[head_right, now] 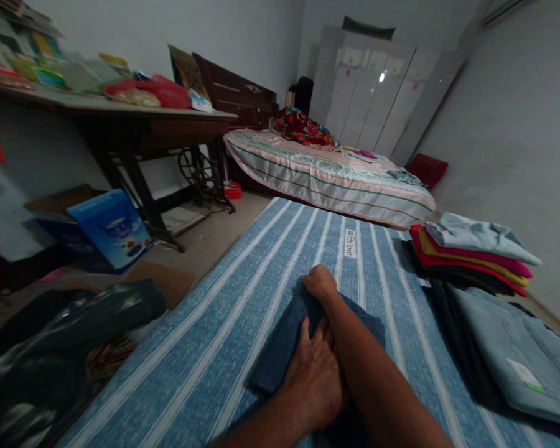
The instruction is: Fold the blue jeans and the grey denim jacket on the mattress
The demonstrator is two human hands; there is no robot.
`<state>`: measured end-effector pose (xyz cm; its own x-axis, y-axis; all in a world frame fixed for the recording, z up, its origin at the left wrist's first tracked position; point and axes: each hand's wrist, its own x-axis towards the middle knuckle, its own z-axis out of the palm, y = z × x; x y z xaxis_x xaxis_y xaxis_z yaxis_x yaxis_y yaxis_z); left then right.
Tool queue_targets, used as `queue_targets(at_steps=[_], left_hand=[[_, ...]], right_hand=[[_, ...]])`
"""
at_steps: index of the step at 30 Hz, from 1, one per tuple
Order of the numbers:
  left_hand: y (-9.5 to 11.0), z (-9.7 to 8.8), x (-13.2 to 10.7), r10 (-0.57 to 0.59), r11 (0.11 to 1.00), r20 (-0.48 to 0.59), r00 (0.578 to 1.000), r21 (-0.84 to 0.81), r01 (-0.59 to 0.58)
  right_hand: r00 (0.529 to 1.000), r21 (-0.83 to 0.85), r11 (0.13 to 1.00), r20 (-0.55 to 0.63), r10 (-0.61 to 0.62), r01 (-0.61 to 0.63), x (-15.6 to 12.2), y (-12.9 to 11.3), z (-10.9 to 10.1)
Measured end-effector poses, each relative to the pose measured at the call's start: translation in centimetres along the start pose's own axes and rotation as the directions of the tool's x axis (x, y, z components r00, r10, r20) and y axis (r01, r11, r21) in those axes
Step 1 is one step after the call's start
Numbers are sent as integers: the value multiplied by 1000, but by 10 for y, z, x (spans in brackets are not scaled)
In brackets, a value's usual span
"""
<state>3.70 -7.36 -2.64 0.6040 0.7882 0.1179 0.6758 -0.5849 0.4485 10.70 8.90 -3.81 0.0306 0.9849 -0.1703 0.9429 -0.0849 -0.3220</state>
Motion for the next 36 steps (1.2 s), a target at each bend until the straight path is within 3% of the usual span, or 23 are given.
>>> queue_targets(at_steps=[16, 21, 24, 29, 32, 36], left_hand=[[-2, -5, 5, 7, 996, -26, 1000, 89, -4], [-5, 0, 9, -5, 992, -34, 999, 124, 9], [-6, 6, 12, -95, 983, 1, 996, 161, 93], [-7, 10, 13, -115, 982, -2, 993, 148, 114], [-8, 11, 14, -113, 983, -11, 994, 143, 113], [-9, 11, 14, -121, 981, 1, 993, 155, 119]], right_hand=[[987, -138, 985, -109, -121, 105, -14, -14, -3], [979, -102, 987, -152, -139, 125, -24, -11, -22], [975, -66, 993, -195, -107, 95, -35, 14, -45], [989, -19, 1000, -149, -22, 20, -64, 90, -75], [998, 34, 999, -48, -37, 38, -78, 128, -77], [995, 156, 986, 76, -63, 50, -83, 155, -66]])
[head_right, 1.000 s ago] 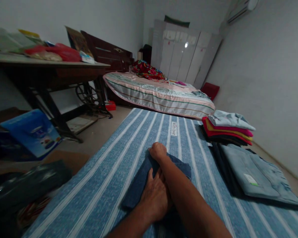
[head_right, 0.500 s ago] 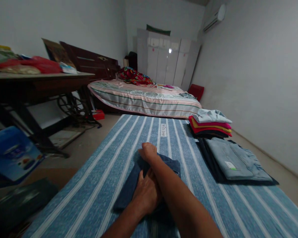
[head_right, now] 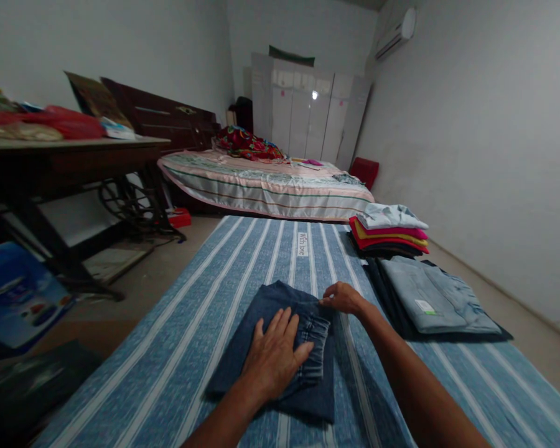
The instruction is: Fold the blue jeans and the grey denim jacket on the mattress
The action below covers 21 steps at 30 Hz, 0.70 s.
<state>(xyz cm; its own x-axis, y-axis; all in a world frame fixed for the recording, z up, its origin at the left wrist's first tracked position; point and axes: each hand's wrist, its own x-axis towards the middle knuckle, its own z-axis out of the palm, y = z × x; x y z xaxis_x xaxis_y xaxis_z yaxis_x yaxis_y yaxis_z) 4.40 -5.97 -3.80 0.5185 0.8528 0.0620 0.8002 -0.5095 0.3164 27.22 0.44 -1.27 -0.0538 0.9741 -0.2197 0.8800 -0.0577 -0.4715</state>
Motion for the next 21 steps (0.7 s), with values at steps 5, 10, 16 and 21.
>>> queue_targets(at_steps=[5, 10, 16, 21], left_hand=[[1, -2, 0, -8, 999, 18, 1000, 37, 8], [2, -3, 1, -21, 998, 32, 999, 56, 20], [4, -8, -1, -25, 997, 49, 998, 78, 21], [4, -8, 1, -30, 995, 56, 998, 94, 25]], right_hand=[[981, 176, 980, 186, 63, -96, 16, 17, 6], [937, 288, 943, 345, 58, -165, 31, 28, 2], [855, 286, 935, 517, 32, -208, 35, 24, -5], [779, 204, 945, 622, 76, -254, 41, 14, -9]])
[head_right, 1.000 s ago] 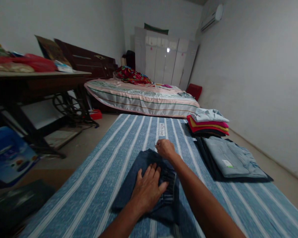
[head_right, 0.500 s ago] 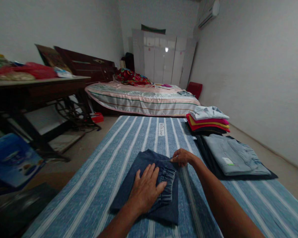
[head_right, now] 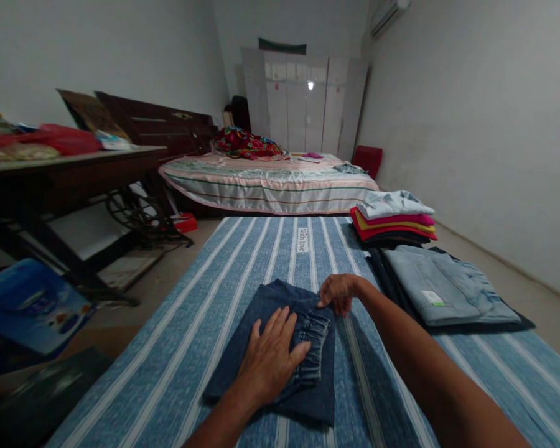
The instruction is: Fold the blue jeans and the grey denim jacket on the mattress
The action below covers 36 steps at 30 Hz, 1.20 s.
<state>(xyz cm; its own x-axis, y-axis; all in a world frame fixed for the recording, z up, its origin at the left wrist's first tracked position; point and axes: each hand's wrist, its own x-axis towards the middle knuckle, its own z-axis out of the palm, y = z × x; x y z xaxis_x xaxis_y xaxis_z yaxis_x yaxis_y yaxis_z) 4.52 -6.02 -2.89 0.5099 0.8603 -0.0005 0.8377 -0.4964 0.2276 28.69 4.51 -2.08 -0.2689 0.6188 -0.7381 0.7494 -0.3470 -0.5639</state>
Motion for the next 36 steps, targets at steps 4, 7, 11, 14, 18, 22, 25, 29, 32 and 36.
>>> queue_targets(at_steps=[4, 7, 11, 14, 18, 22, 25, 29, 32, 36], left_hand=[[0, 1, 1, 0, 1000, 0, 1000, 3, 0], [-1, 2, 0, 3, 1000, 3, 1000, 7, -3], [0, 1, 0, -3, 1000, 3, 1000, 1, 3], [0, 0, -1, -9, 1000, 12, 1000, -2, 9], [2, -2, -1, -14, 1000, 21, 1000, 1, 14], [3, -4, -1, -21, 1000, 39, 999, 2, 21], [3, -5, -1, -32, 999, 68, 997, -1, 32], [2, -4, 0, -33, 999, 80, 996, -2, 34], [2, -3, 0, -31, 999, 72, 997, -8, 32], [3, -5, 1, -24, 1000, 67, 997, -5, 25]], right_hand=[[998, -57, 997, 51, 49, -46, 2, -6, -2], [997, -91, 995, 60, 44, -39, 3, -8, -3], [998, -96, 995, 59, 15, -10, -1, -7, -1], [998, -88, 996, 69, 4, 2, -6, -5, 1], [999, -113, 994, 46, 17, -12, -8, -2, 4], [998, -173, 983, -9, 57, -57, 0, -3, 5], [994, -218, 970, -47, 104, -111, 8, -5, 4], [990, -211, 970, -90, 107, -124, 9, -4, 6], [986, -140, 988, -161, 44, -67, 4, 3, 12], [962, -54, 998, -272, -3, -12, 1, 13, 21]])
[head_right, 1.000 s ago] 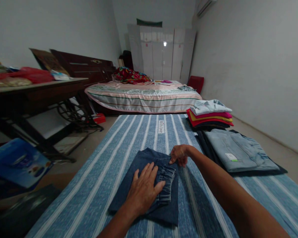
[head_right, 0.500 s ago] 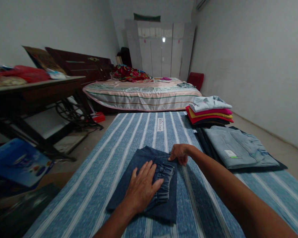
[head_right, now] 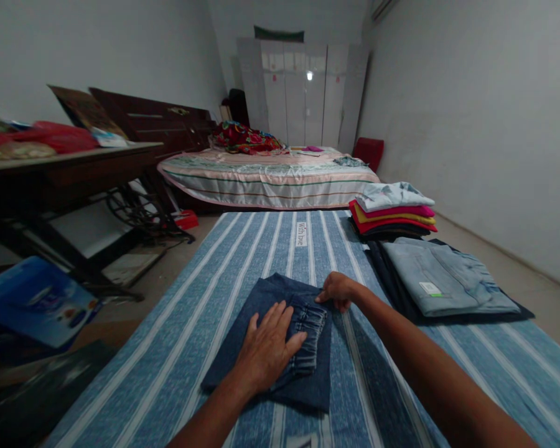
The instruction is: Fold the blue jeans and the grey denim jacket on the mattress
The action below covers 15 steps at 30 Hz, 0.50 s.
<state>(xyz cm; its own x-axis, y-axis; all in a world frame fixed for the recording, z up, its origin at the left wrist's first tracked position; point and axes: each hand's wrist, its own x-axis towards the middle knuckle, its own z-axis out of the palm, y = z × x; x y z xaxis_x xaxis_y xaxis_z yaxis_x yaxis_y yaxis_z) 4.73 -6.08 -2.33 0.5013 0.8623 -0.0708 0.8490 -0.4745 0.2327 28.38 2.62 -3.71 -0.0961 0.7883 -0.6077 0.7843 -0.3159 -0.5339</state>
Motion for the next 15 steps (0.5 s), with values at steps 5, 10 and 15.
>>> queue_targets(at_steps=[5, 10, 15], left_hand=[[1, -1, 0, -10, 1000, 6, 1000, 9, 10], [0, 1, 0, -2, 1000, -3, 1000, 12, 2], [-1, 1, 0, 3, 1000, -14, 1000, 10, -3]], right_hand=[[996, 61, 998, -86, -16, 21, 2, 5, 4], [983, 58, 995, -169, -65, 76, 4, 11, 9], [951, 11, 995, -294, -94, 102, 4, 18, 19]])
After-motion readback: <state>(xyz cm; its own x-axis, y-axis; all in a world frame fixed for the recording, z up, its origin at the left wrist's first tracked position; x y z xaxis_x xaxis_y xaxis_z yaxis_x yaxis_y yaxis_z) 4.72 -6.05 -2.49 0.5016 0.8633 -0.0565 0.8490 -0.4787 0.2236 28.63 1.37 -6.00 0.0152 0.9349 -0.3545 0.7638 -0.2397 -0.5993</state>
